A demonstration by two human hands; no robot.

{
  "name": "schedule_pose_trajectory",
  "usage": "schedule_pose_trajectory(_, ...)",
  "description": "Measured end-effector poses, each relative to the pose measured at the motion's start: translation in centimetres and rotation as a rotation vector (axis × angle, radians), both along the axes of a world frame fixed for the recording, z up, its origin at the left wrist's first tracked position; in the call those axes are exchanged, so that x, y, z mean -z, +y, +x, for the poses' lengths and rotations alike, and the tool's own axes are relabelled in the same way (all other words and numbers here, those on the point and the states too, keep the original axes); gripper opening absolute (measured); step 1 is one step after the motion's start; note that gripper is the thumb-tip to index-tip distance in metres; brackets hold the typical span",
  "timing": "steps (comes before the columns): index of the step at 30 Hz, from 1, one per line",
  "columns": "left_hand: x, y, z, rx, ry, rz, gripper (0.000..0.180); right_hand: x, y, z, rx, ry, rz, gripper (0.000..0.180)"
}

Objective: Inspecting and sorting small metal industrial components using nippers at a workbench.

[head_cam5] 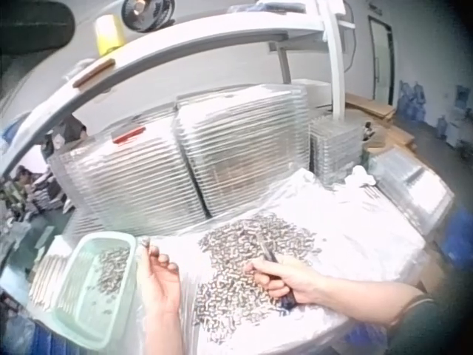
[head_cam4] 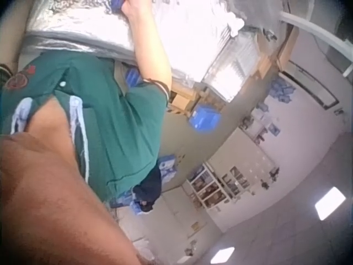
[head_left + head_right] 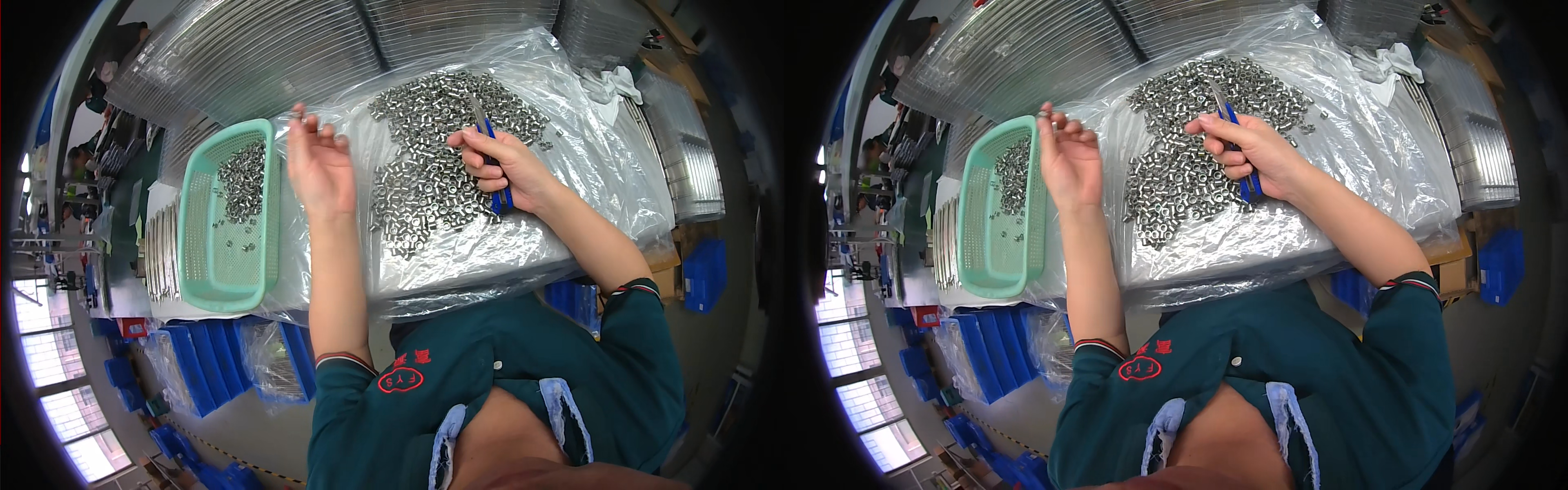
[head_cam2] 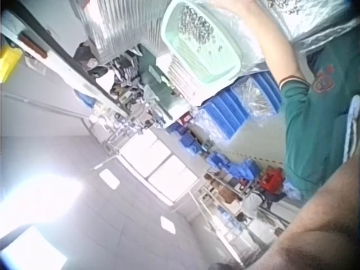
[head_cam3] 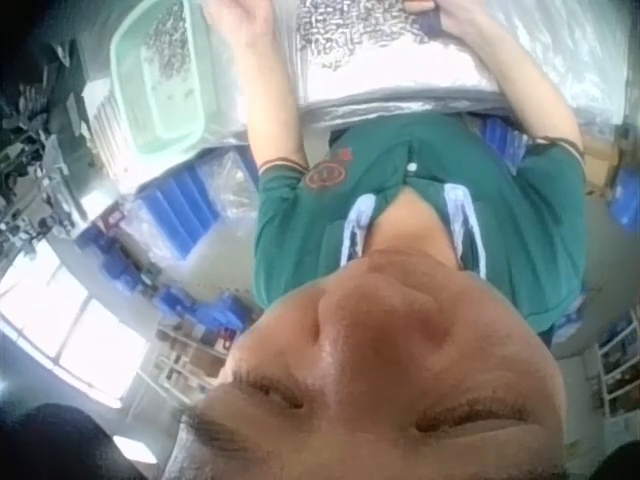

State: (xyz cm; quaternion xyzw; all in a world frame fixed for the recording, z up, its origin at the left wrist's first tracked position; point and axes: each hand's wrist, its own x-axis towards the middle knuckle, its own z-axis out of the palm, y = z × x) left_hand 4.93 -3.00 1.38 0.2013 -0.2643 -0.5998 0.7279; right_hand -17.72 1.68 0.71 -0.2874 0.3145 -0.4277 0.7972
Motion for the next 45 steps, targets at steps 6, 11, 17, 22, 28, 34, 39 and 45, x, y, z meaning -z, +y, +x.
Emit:
schedule_pose_trajectory(6, -0.6, -0.2, 1.1, -0.058, -0.14, 0.151, 0.027, 0.3, -0.1, 0.1, -0.015, 0.002, 0.01, 0.028)
schedule_pose_trajectory(11, 2.3, -0.1, -1.0, -0.037, -1.328, -0.073, 0.019, 0.2, -0.1, 0.3, 0.017, -0.029, 0.013, 0.03)
schedule_pose_trajectory(17, 2.9, 0.1, -2.3, -0.279, -2.01, -0.169, 0.017, 0.0, 0.2, 0.3, -0.005, 0.045, 0.0, 0.031)
schedule_pose_trajectory(22, 2.4, 0.3, -2.5, -0.253, -1.875, -0.139, 0.012, -0.8, 0.2, 0.5, -0.007, 0.093, 0.042, 0.025)
schedule_pose_trajectory(28, 2.2, 0.6, -3.0, -0.279, -1.824, -0.177, 0.012, -0.1, 0.0, 0.3, -0.047, 0.077, 0.029, 0.029)
schedule_pose_trajectory(34, 3.4, 0.5, -3.7, -0.23, -1.791, -0.401, 0.025, 0.1, -0.1, 0.4, 0.01, 0.045, 0.039, 0.027)
schedule_pose_trajectory(39, 2.9, 0.3, -3.8, -0.007, -1.717, -0.198, 0.023, 0.2, -0.2, 0.3, 0.021, 0.011, 0.017, 0.025)
schedule_pose_trajectory(45, 2.0, 0.8, -4.2, -0.045, -1.623, -0.182, 0.022, -0.1, 0.0, 0.4, 0.008, 0.045, 0.011, 0.025)
